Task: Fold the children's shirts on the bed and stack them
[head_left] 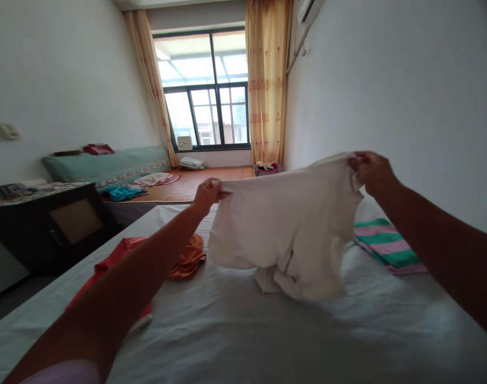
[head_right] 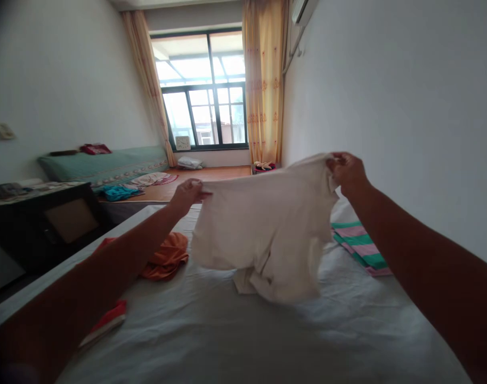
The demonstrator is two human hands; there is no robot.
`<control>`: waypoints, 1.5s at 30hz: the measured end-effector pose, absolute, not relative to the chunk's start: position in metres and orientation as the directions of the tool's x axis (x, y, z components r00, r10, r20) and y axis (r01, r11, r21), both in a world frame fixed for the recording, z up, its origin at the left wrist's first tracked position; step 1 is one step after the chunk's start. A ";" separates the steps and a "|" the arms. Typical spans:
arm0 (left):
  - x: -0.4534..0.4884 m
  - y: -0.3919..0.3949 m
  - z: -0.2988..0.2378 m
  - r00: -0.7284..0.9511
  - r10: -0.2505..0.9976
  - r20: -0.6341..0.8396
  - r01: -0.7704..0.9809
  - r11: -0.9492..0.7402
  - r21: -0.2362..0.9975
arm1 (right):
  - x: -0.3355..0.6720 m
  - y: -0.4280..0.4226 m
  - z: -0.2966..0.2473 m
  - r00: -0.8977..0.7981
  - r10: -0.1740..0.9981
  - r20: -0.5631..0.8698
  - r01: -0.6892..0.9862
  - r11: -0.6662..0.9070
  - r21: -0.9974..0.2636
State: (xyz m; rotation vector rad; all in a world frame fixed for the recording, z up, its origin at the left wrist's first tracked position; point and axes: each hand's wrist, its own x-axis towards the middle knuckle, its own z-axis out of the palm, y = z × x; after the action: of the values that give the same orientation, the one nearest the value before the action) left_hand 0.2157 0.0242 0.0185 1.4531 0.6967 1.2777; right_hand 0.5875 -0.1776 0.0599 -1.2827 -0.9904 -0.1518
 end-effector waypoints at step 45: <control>0.081 -0.066 -0.089 0.953 0.287 -0.101 0.304 -0.887 0.348 | 0.558 -0.275 -0.117 -0.063 0.998 -0.009 0.890 0.052 -0.453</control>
State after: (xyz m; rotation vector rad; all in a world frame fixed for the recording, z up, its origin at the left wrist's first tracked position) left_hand 0.0807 -0.0658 -0.0890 2.7398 0.4289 -0.0656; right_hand 0.5577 -0.2745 -0.1168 -1.9080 -2.0280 0.4952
